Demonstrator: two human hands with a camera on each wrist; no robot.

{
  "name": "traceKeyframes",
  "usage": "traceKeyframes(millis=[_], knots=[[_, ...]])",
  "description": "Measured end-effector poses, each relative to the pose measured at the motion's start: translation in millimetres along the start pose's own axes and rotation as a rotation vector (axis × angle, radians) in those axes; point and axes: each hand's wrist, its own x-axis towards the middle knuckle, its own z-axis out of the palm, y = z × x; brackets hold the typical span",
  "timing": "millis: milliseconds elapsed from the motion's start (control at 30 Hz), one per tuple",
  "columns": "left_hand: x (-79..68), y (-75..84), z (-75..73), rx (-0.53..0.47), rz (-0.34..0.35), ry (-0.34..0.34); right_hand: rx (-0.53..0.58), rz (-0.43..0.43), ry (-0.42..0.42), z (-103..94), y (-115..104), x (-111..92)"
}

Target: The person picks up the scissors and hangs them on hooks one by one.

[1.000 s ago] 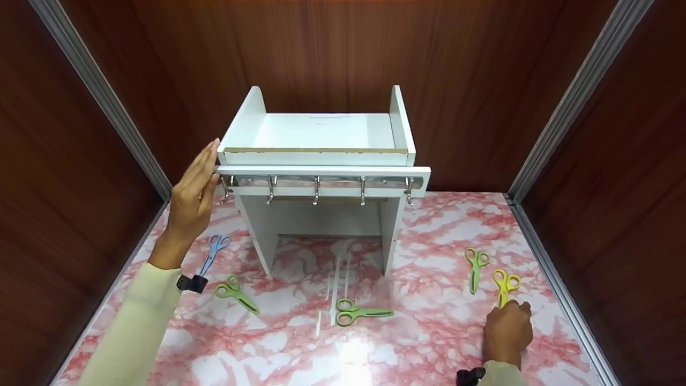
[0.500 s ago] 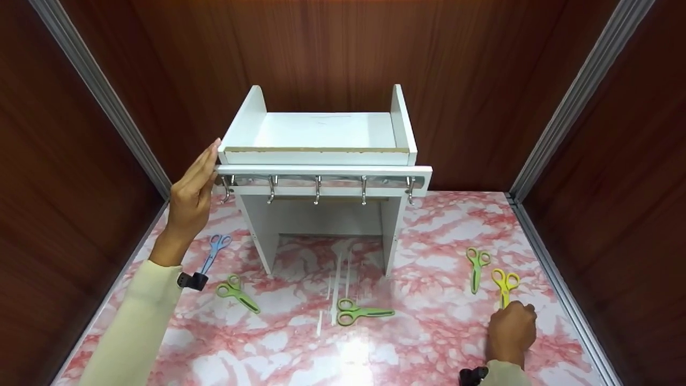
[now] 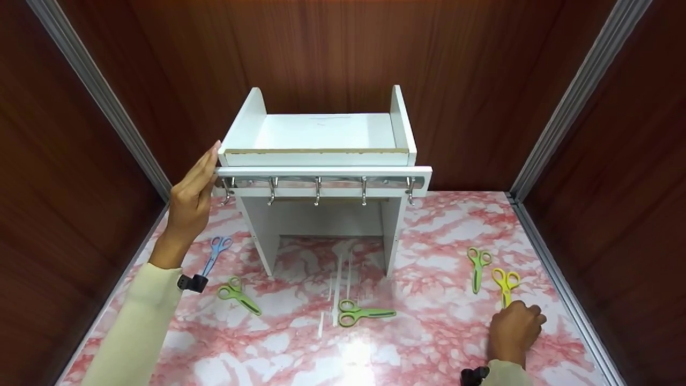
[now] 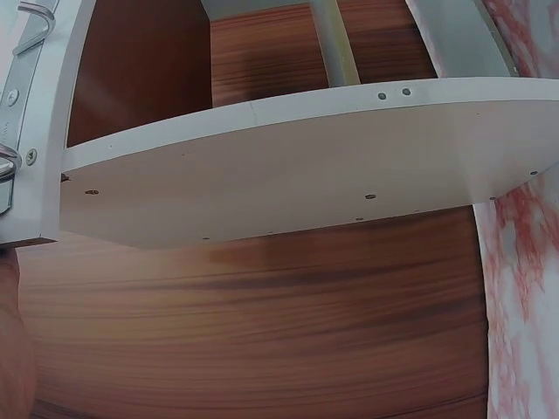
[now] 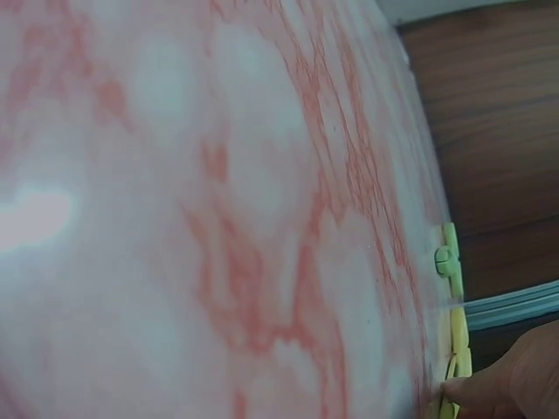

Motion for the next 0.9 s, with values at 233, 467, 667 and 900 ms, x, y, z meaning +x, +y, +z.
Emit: traceKeyframes(millis=[233, 467, 667, 900], knots=[[1.2, 1.3, -0.4, -0.008, 0.014, 0.0, 0.001, 0.104, -0.13, -5.0, 0, 5], [0.3, 2.0, -1.8, -0.007, 0.006, 0.0, -0.011, 0.159, -0.223, -11.6, 1, 6], [0.7, 2.4, -2.5, 0.004, 0.01, 0.004, -0.007, 0.175, -0.242, -12.7, 1, 6], [1.5, 2.6, -2.2, 0.016, 0.014, 0.001, 0.023, 0.149, -0.191, -11.9, 4, 4]])
